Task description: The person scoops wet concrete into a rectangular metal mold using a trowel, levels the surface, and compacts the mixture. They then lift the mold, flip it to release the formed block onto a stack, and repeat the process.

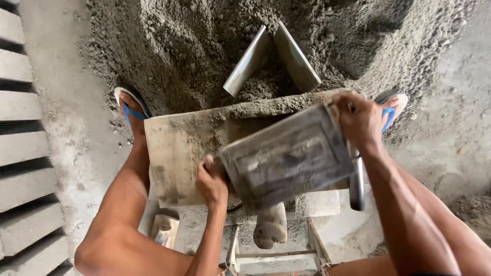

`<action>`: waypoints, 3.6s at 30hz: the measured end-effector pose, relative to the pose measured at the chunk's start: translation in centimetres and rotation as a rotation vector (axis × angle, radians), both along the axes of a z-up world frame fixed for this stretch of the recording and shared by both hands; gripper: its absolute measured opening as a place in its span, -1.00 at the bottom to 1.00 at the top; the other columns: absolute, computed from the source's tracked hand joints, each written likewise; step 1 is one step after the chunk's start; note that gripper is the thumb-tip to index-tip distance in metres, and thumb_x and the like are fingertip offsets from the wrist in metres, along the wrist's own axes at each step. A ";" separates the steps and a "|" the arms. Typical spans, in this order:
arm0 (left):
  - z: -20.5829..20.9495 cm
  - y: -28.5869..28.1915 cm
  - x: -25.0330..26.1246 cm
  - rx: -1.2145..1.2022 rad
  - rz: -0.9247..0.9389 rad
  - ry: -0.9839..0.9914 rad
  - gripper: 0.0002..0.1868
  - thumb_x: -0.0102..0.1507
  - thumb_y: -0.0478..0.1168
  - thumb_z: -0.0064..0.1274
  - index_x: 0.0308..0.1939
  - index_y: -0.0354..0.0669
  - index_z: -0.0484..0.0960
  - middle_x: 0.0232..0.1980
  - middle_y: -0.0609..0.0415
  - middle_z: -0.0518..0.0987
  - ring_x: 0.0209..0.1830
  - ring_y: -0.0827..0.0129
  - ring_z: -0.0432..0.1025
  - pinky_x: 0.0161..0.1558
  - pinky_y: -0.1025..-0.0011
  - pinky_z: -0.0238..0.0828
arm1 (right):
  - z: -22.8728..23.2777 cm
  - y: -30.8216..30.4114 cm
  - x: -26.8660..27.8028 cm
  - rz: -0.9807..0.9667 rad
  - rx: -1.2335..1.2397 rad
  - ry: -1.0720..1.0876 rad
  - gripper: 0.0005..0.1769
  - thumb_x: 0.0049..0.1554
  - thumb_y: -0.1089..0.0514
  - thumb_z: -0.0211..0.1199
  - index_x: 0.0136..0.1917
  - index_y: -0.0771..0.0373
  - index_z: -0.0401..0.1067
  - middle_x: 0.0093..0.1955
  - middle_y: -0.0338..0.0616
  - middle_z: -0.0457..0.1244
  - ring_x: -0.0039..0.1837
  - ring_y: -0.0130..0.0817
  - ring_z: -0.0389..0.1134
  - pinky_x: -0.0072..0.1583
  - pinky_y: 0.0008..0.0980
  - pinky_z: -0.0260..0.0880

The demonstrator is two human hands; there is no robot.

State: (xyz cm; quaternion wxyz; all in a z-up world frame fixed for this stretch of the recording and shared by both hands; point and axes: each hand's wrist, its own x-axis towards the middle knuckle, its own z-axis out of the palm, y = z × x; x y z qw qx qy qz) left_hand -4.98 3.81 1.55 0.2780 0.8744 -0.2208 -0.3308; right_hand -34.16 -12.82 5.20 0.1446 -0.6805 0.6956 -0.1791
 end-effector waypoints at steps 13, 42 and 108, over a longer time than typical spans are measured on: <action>-2.2 -11.3 6.1 -0.244 -0.738 -0.103 -0.37 0.21 0.41 -0.56 -0.48 -0.09 0.08 -0.54 0.11 0.05 -0.56 0.39 0.00 -0.51 0.27 -0.12 | 6.6 15.0 4.6 -0.598 0.208 -0.534 -0.67 0.22 -0.04 -0.08 -0.09 0.19 0.40 -0.31 -0.26 0.18 -0.38 -0.51 0.15 -0.38 -0.40 0.26; -15.8 16.8 -0.8 0.292 -0.313 0.180 -0.69 0.20 -0.05 -0.31 -0.29 -0.18 0.46 -0.27 -0.22 0.55 -0.17 -0.19 0.43 -0.08 -0.15 0.26 | -24.5 27.7 -11.2 0.172 0.341 0.225 -0.83 0.10 0.30 -0.17 -0.12 0.36 0.24 -0.32 0.11 0.16 -0.25 0.15 0.27 -0.24 0.02 0.22; 8.8 7.5 -7.7 -0.705 -1.449 -0.409 -0.60 0.30 0.09 -0.44 -0.17 -0.02 0.45 -0.23 0.15 0.27 -0.26 0.24 0.29 -0.26 0.28 0.33 | 13.8 24.4 0.4 0.086 0.362 -0.496 -0.51 0.07 0.35 -0.11 0.28 0.20 0.22 -0.11 0.05 0.34 -0.21 -0.19 0.42 -0.26 -0.32 0.45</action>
